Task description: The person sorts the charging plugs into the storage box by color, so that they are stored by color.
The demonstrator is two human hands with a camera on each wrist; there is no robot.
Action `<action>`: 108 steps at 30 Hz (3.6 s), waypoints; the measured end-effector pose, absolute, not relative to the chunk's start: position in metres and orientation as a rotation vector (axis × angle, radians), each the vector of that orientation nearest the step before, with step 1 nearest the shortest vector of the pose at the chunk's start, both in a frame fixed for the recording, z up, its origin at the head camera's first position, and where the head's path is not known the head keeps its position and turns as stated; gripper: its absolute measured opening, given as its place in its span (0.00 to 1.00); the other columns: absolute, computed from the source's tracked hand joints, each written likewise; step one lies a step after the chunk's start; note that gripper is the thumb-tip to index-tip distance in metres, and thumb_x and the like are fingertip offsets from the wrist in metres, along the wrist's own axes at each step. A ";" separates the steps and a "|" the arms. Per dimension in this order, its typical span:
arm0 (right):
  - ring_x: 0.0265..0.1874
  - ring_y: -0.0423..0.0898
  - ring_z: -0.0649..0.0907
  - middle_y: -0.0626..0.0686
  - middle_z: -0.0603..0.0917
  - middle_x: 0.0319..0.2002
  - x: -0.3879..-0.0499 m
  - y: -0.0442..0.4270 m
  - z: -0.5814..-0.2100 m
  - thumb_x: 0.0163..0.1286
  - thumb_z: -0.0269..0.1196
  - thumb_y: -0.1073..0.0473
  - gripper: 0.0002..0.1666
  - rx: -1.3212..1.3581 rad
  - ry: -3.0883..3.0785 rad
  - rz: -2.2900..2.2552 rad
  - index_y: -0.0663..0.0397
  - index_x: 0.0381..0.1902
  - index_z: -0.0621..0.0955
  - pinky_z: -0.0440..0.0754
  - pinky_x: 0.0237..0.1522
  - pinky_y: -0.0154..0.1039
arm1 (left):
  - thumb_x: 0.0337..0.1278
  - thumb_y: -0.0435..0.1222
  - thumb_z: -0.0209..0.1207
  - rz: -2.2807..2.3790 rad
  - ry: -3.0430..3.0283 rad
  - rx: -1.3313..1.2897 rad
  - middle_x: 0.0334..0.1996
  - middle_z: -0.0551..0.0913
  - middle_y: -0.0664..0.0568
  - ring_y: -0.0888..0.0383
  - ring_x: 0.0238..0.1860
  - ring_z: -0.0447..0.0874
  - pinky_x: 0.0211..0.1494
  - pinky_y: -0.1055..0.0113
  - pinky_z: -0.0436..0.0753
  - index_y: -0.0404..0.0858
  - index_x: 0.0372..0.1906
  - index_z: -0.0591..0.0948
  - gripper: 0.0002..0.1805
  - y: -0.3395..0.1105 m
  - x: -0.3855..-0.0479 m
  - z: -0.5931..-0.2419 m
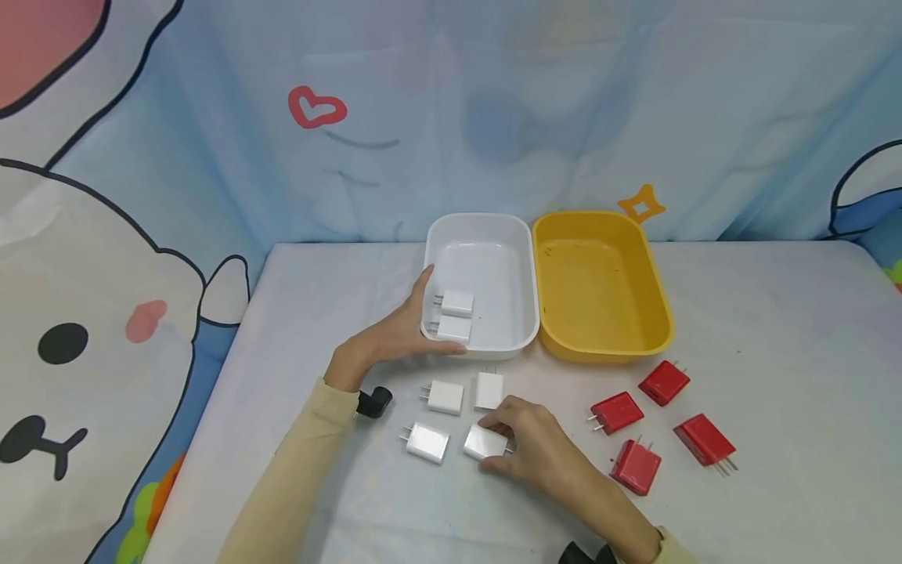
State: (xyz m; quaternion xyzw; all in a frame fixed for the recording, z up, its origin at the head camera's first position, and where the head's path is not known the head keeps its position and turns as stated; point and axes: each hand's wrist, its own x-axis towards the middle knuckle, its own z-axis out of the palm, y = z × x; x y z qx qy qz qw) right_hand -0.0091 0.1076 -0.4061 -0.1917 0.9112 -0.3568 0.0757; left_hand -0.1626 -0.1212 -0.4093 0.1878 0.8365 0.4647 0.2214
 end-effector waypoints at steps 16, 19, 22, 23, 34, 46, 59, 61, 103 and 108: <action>0.30 0.39 0.76 0.45 0.81 0.34 -0.004 0.102 -0.407 0.45 0.85 0.66 0.23 -0.626 2.808 -0.967 0.61 0.41 0.89 0.80 0.35 0.34 | 0.51 0.47 0.78 1.282 2.307 0.528 0.84 0.45 0.41 0.48 0.82 0.48 0.81 0.47 0.55 0.51 0.84 0.25 0.77 -0.122 -0.163 -0.409; 0.31 0.39 0.77 0.46 0.83 0.35 -0.007 0.104 -0.406 0.46 0.84 0.66 0.23 -0.614 2.754 -0.989 0.62 0.41 0.89 0.80 0.36 0.33 | 0.50 0.47 0.78 1.291 2.304 0.530 0.84 0.45 0.41 0.49 0.82 0.47 0.81 0.47 0.54 0.52 0.83 0.25 0.77 -0.123 -0.163 -0.409; 0.32 0.38 0.77 0.46 0.83 0.35 -0.011 0.108 -0.402 0.46 0.84 0.66 0.22 -0.611 2.690 -1.016 0.62 0.41 0.89 0.81 0.36 0.33 | 0.50 0.48 0.78 1.302 2.299 0.534 0.84 0.45 0.42 0.49 0.83 0.47 0.81 0.47 0.54 0.52 0.84 0.25 0.77 -0.123 -0.163 -0.409; 0.32 0.38 0.78 0.46 0.83 0.35 -0.012 0.109 -0.400 0.47 0.84 0.66 0.22 -0.610 2.674 -1.023 0.62 0.41 0.90 0.81 0.36 0.33 | 0.50 0.48 0.78 1.303 2.298 0.537 0.84 0.44 0.43 0.50 0.83 0.47 0.81 0.47 0.54 0.52 0.84 0.25 0.77 -0.123 -0.163 -0.409; 0.45 0.49 0.85 0.52 0.86 0.47 -0.051 0.131 -0.315 0.56 0.82 0.63 0.24 -0.624 2.754 -1.079 0.60 0.51 0.88 0.87 0.52 0.48 | 0.50 0.46 0.79 1.355 2.270 0.589 0.82 0.52 0.41 0.49 0.80 0.53 0.80 0.47 0.56 0.48 0.84 0.26 0.77 -0.122 -0.164 -0.409; 0.46 0.55 0.86 0.59 0.85 0.46 -0.112 0.131 -0.232 0.61 0.78 0.64 0.22 -0.836 2.924 -1.068 0.66 0.52 0.87 0.83 0.58 0.56 | 0.51 0.45 0.78 1.348 2.255 0.588 0.81 0.55 0.45 0.53 0.78 0.56 0.80 0.50 0.56 0.48 0.84 0.26 0.76 -0.120 -0.167 -0.408; 0.46 0.56 0.85 0.60 0.86 0.46 -0.133 0.137 -0.262 0.61 0.78 0.64 0.22 -0.693 2.882 -1.022 0.65 0.52 0.87 0.83 0.58 0.56 | 0.51 0.45 0.78 1.320 2.276 0.582 0.79 0.56 0.41 0.49 0.77 0.58 0.80 0.47 0.57 0.49 0.84 0.26 0.76 -0.116 -0.166 -0.407; 0.46 0.56 0.85 0.60 0.86 0.46 -0.133 0.135 -0.276 0.60 0.78 0.64 0.22 -0.685 2.868 -1.005 0.66 0.52 0.87 0.83 0.57 0.55 | 0.52 0.46 0.78 1.304 2.271 0.571 0.80 0.55 0.41 0.49 0.77 0.57 0.80 0.47 0.56 0.49 0.84 0.25 0.76 -0.119 -0.163 -0.409; 0.37 0.54 0.80 0.61 0.86 0.39 -0.152 0.106 -0.379 0.54 0.72 0.78 0.16 -0.642 2.794 -0.677 0.74 0.43 0.86 0.84 0.48 0.49 | 0.52 0.46 0.78 1.322 2.273 0.558 0.82 0.52 0.44 0.51 0.76 0.58 0.79 0.49 0.59 0.51 0.84 0.26 0.76 -0.124 -0.163 -0.409; 0.38 0.53 0.81 0.62 0.87 0.41 -0.150 0.106 -0.378 0.56 0.72 0.78 0.17 -0.606 2.790 -0.641 0.74 0.45 0.86 0.84 0.48 0.49 | 0.53 0.48 0.77 1.315 2.267 0.551 0.82 0.51 0.44 0.52 0.77 0.57 0.79 0.49 0.59 0.50 0.84 0.26 0.76 -0.124 -0.163 -0.410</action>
